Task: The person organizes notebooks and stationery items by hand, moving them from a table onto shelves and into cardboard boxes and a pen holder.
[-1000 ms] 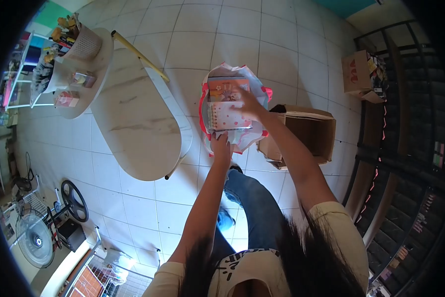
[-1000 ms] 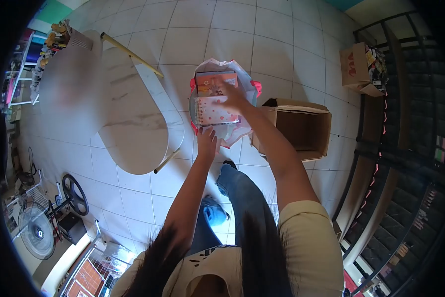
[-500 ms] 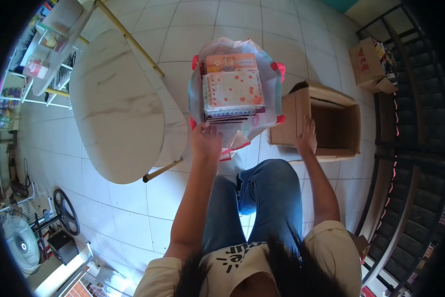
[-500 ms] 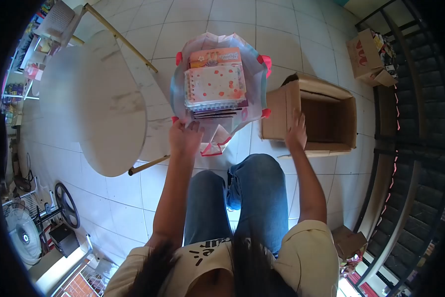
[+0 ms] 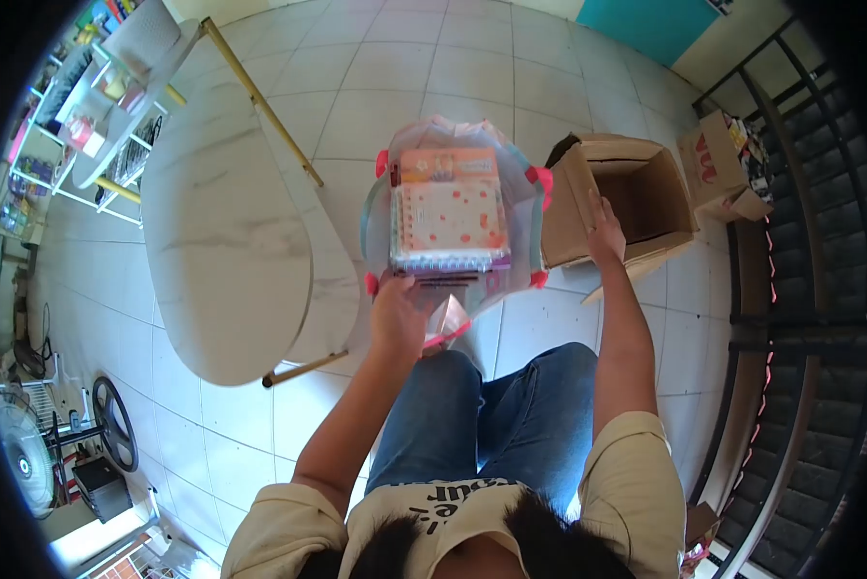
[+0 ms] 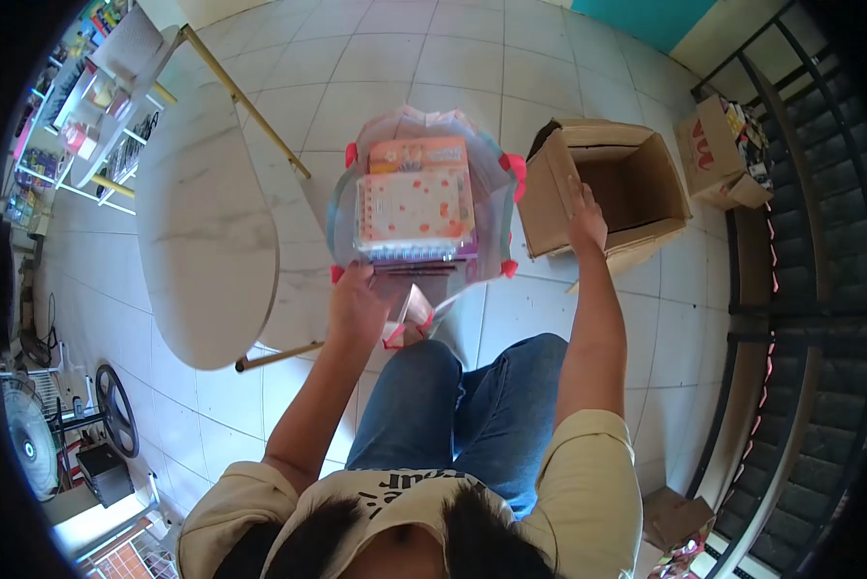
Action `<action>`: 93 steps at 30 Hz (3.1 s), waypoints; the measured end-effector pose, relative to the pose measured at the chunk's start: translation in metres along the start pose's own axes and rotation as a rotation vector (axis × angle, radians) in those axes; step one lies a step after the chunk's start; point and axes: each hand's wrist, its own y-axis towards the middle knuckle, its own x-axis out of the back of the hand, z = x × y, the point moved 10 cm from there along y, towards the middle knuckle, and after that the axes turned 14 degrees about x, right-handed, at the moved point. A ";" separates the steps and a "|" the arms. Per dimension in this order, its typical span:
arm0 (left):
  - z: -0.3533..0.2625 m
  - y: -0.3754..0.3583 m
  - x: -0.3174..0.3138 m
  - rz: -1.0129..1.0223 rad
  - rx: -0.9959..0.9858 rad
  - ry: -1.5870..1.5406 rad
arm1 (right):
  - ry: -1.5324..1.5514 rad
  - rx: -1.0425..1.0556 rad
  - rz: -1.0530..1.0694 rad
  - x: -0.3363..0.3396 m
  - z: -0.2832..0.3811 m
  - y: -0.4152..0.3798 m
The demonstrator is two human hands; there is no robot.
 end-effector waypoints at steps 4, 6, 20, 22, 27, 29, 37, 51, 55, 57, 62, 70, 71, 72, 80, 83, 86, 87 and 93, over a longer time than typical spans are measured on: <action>-0.009 -0.013 0.000 -0.124 -0.054 0.049 | -0.127 0.108 -0.015 -0.003 -0.001 0.069; -0.006 -0.009 -0.008 -0.102 0.013 0.102 | -0.256 0.082 -0.063 0.012 0.007 0.107; 0.027 0.030 -0.021 -0.418 -0.006 0.243 | 0.146 1.121 0.593 0.053 0.330 0.031; 0.019 0.035 -0.025 -0.475 -0.058 0.212 | 0.278 1.066 0.668 0.046 0.332 0.041; 0.030 0.030 -0.035 -0.449 -0.150 -0.176 | 0.621 0.832 0.980 0.033 0.330 0.032; 0.034 0.024 -0.036 -0.454 -0.158 -0.293 | 0.735 0.864 0.958 0.001 0.316 0.035; -0.013 -0.032 -0.041 -0.705 -0.285 -0.106 | 1.144 0.569 1.127 0.053 0.335 0.035; -0.174 -0.095 -0.086 -0.754 -0.668 0.215 | 1.491 0.268 1.510 0.111 0.481 0.076; -0.177 -0.058 -0.072 -0.608 -0.522 0.368 | 1.691 0.351 1.341 0.102 0.469 0.131; -0.157 -0.031 -0.070 -0.546 -0.374 0.562 | 1.718 0.247 1.212 0.096 0.443 0.170; -0.077 0.021 -0.071 -0.780 -0.354 1.452 | 1.640 -0.375 0.648 0.017 0.323 0.280; -0.050 0.040 -0.046 -0.844 -0.367 1.275 | 1.499 -0.847 0.282 -0.028 0.213 0.286; -0.047 0.042 -0.039 -0.874 -0.324 1.316 | 1.509 -0.805 0.244 -0.039 0.207 0.289; -0.046 0.045 -0.041 -0.892 -0.283 1.354 | 1.514 -0.761 0.197 -0.046 0.190 0.296; -0.046 0.050 -0.039 -0.906 -0.074 1.299 | 1.209 -0.682 0.066 -0.086 0.153 0.307; -0.050 0.035 -0.039 -0.913 -0.242 1.183 | 1.410 -0.300 0.395 -0.183 0.177 0.368; -0.051 0.030 -0.025 -0.951 -0.323 1.006 | 1.265 -0.251 0.446 -0.259 0.190 0.386; -0.048 0.014 -0.019 -1.123 -0.395 0.909 | 1.308 -0.222 0.498 -0.267 0.205 0.389; 0.050 0.020 0.013 -1.163 -0.357 0.209 | 1.308 0.008 0.780 -0.258 0.230 0.376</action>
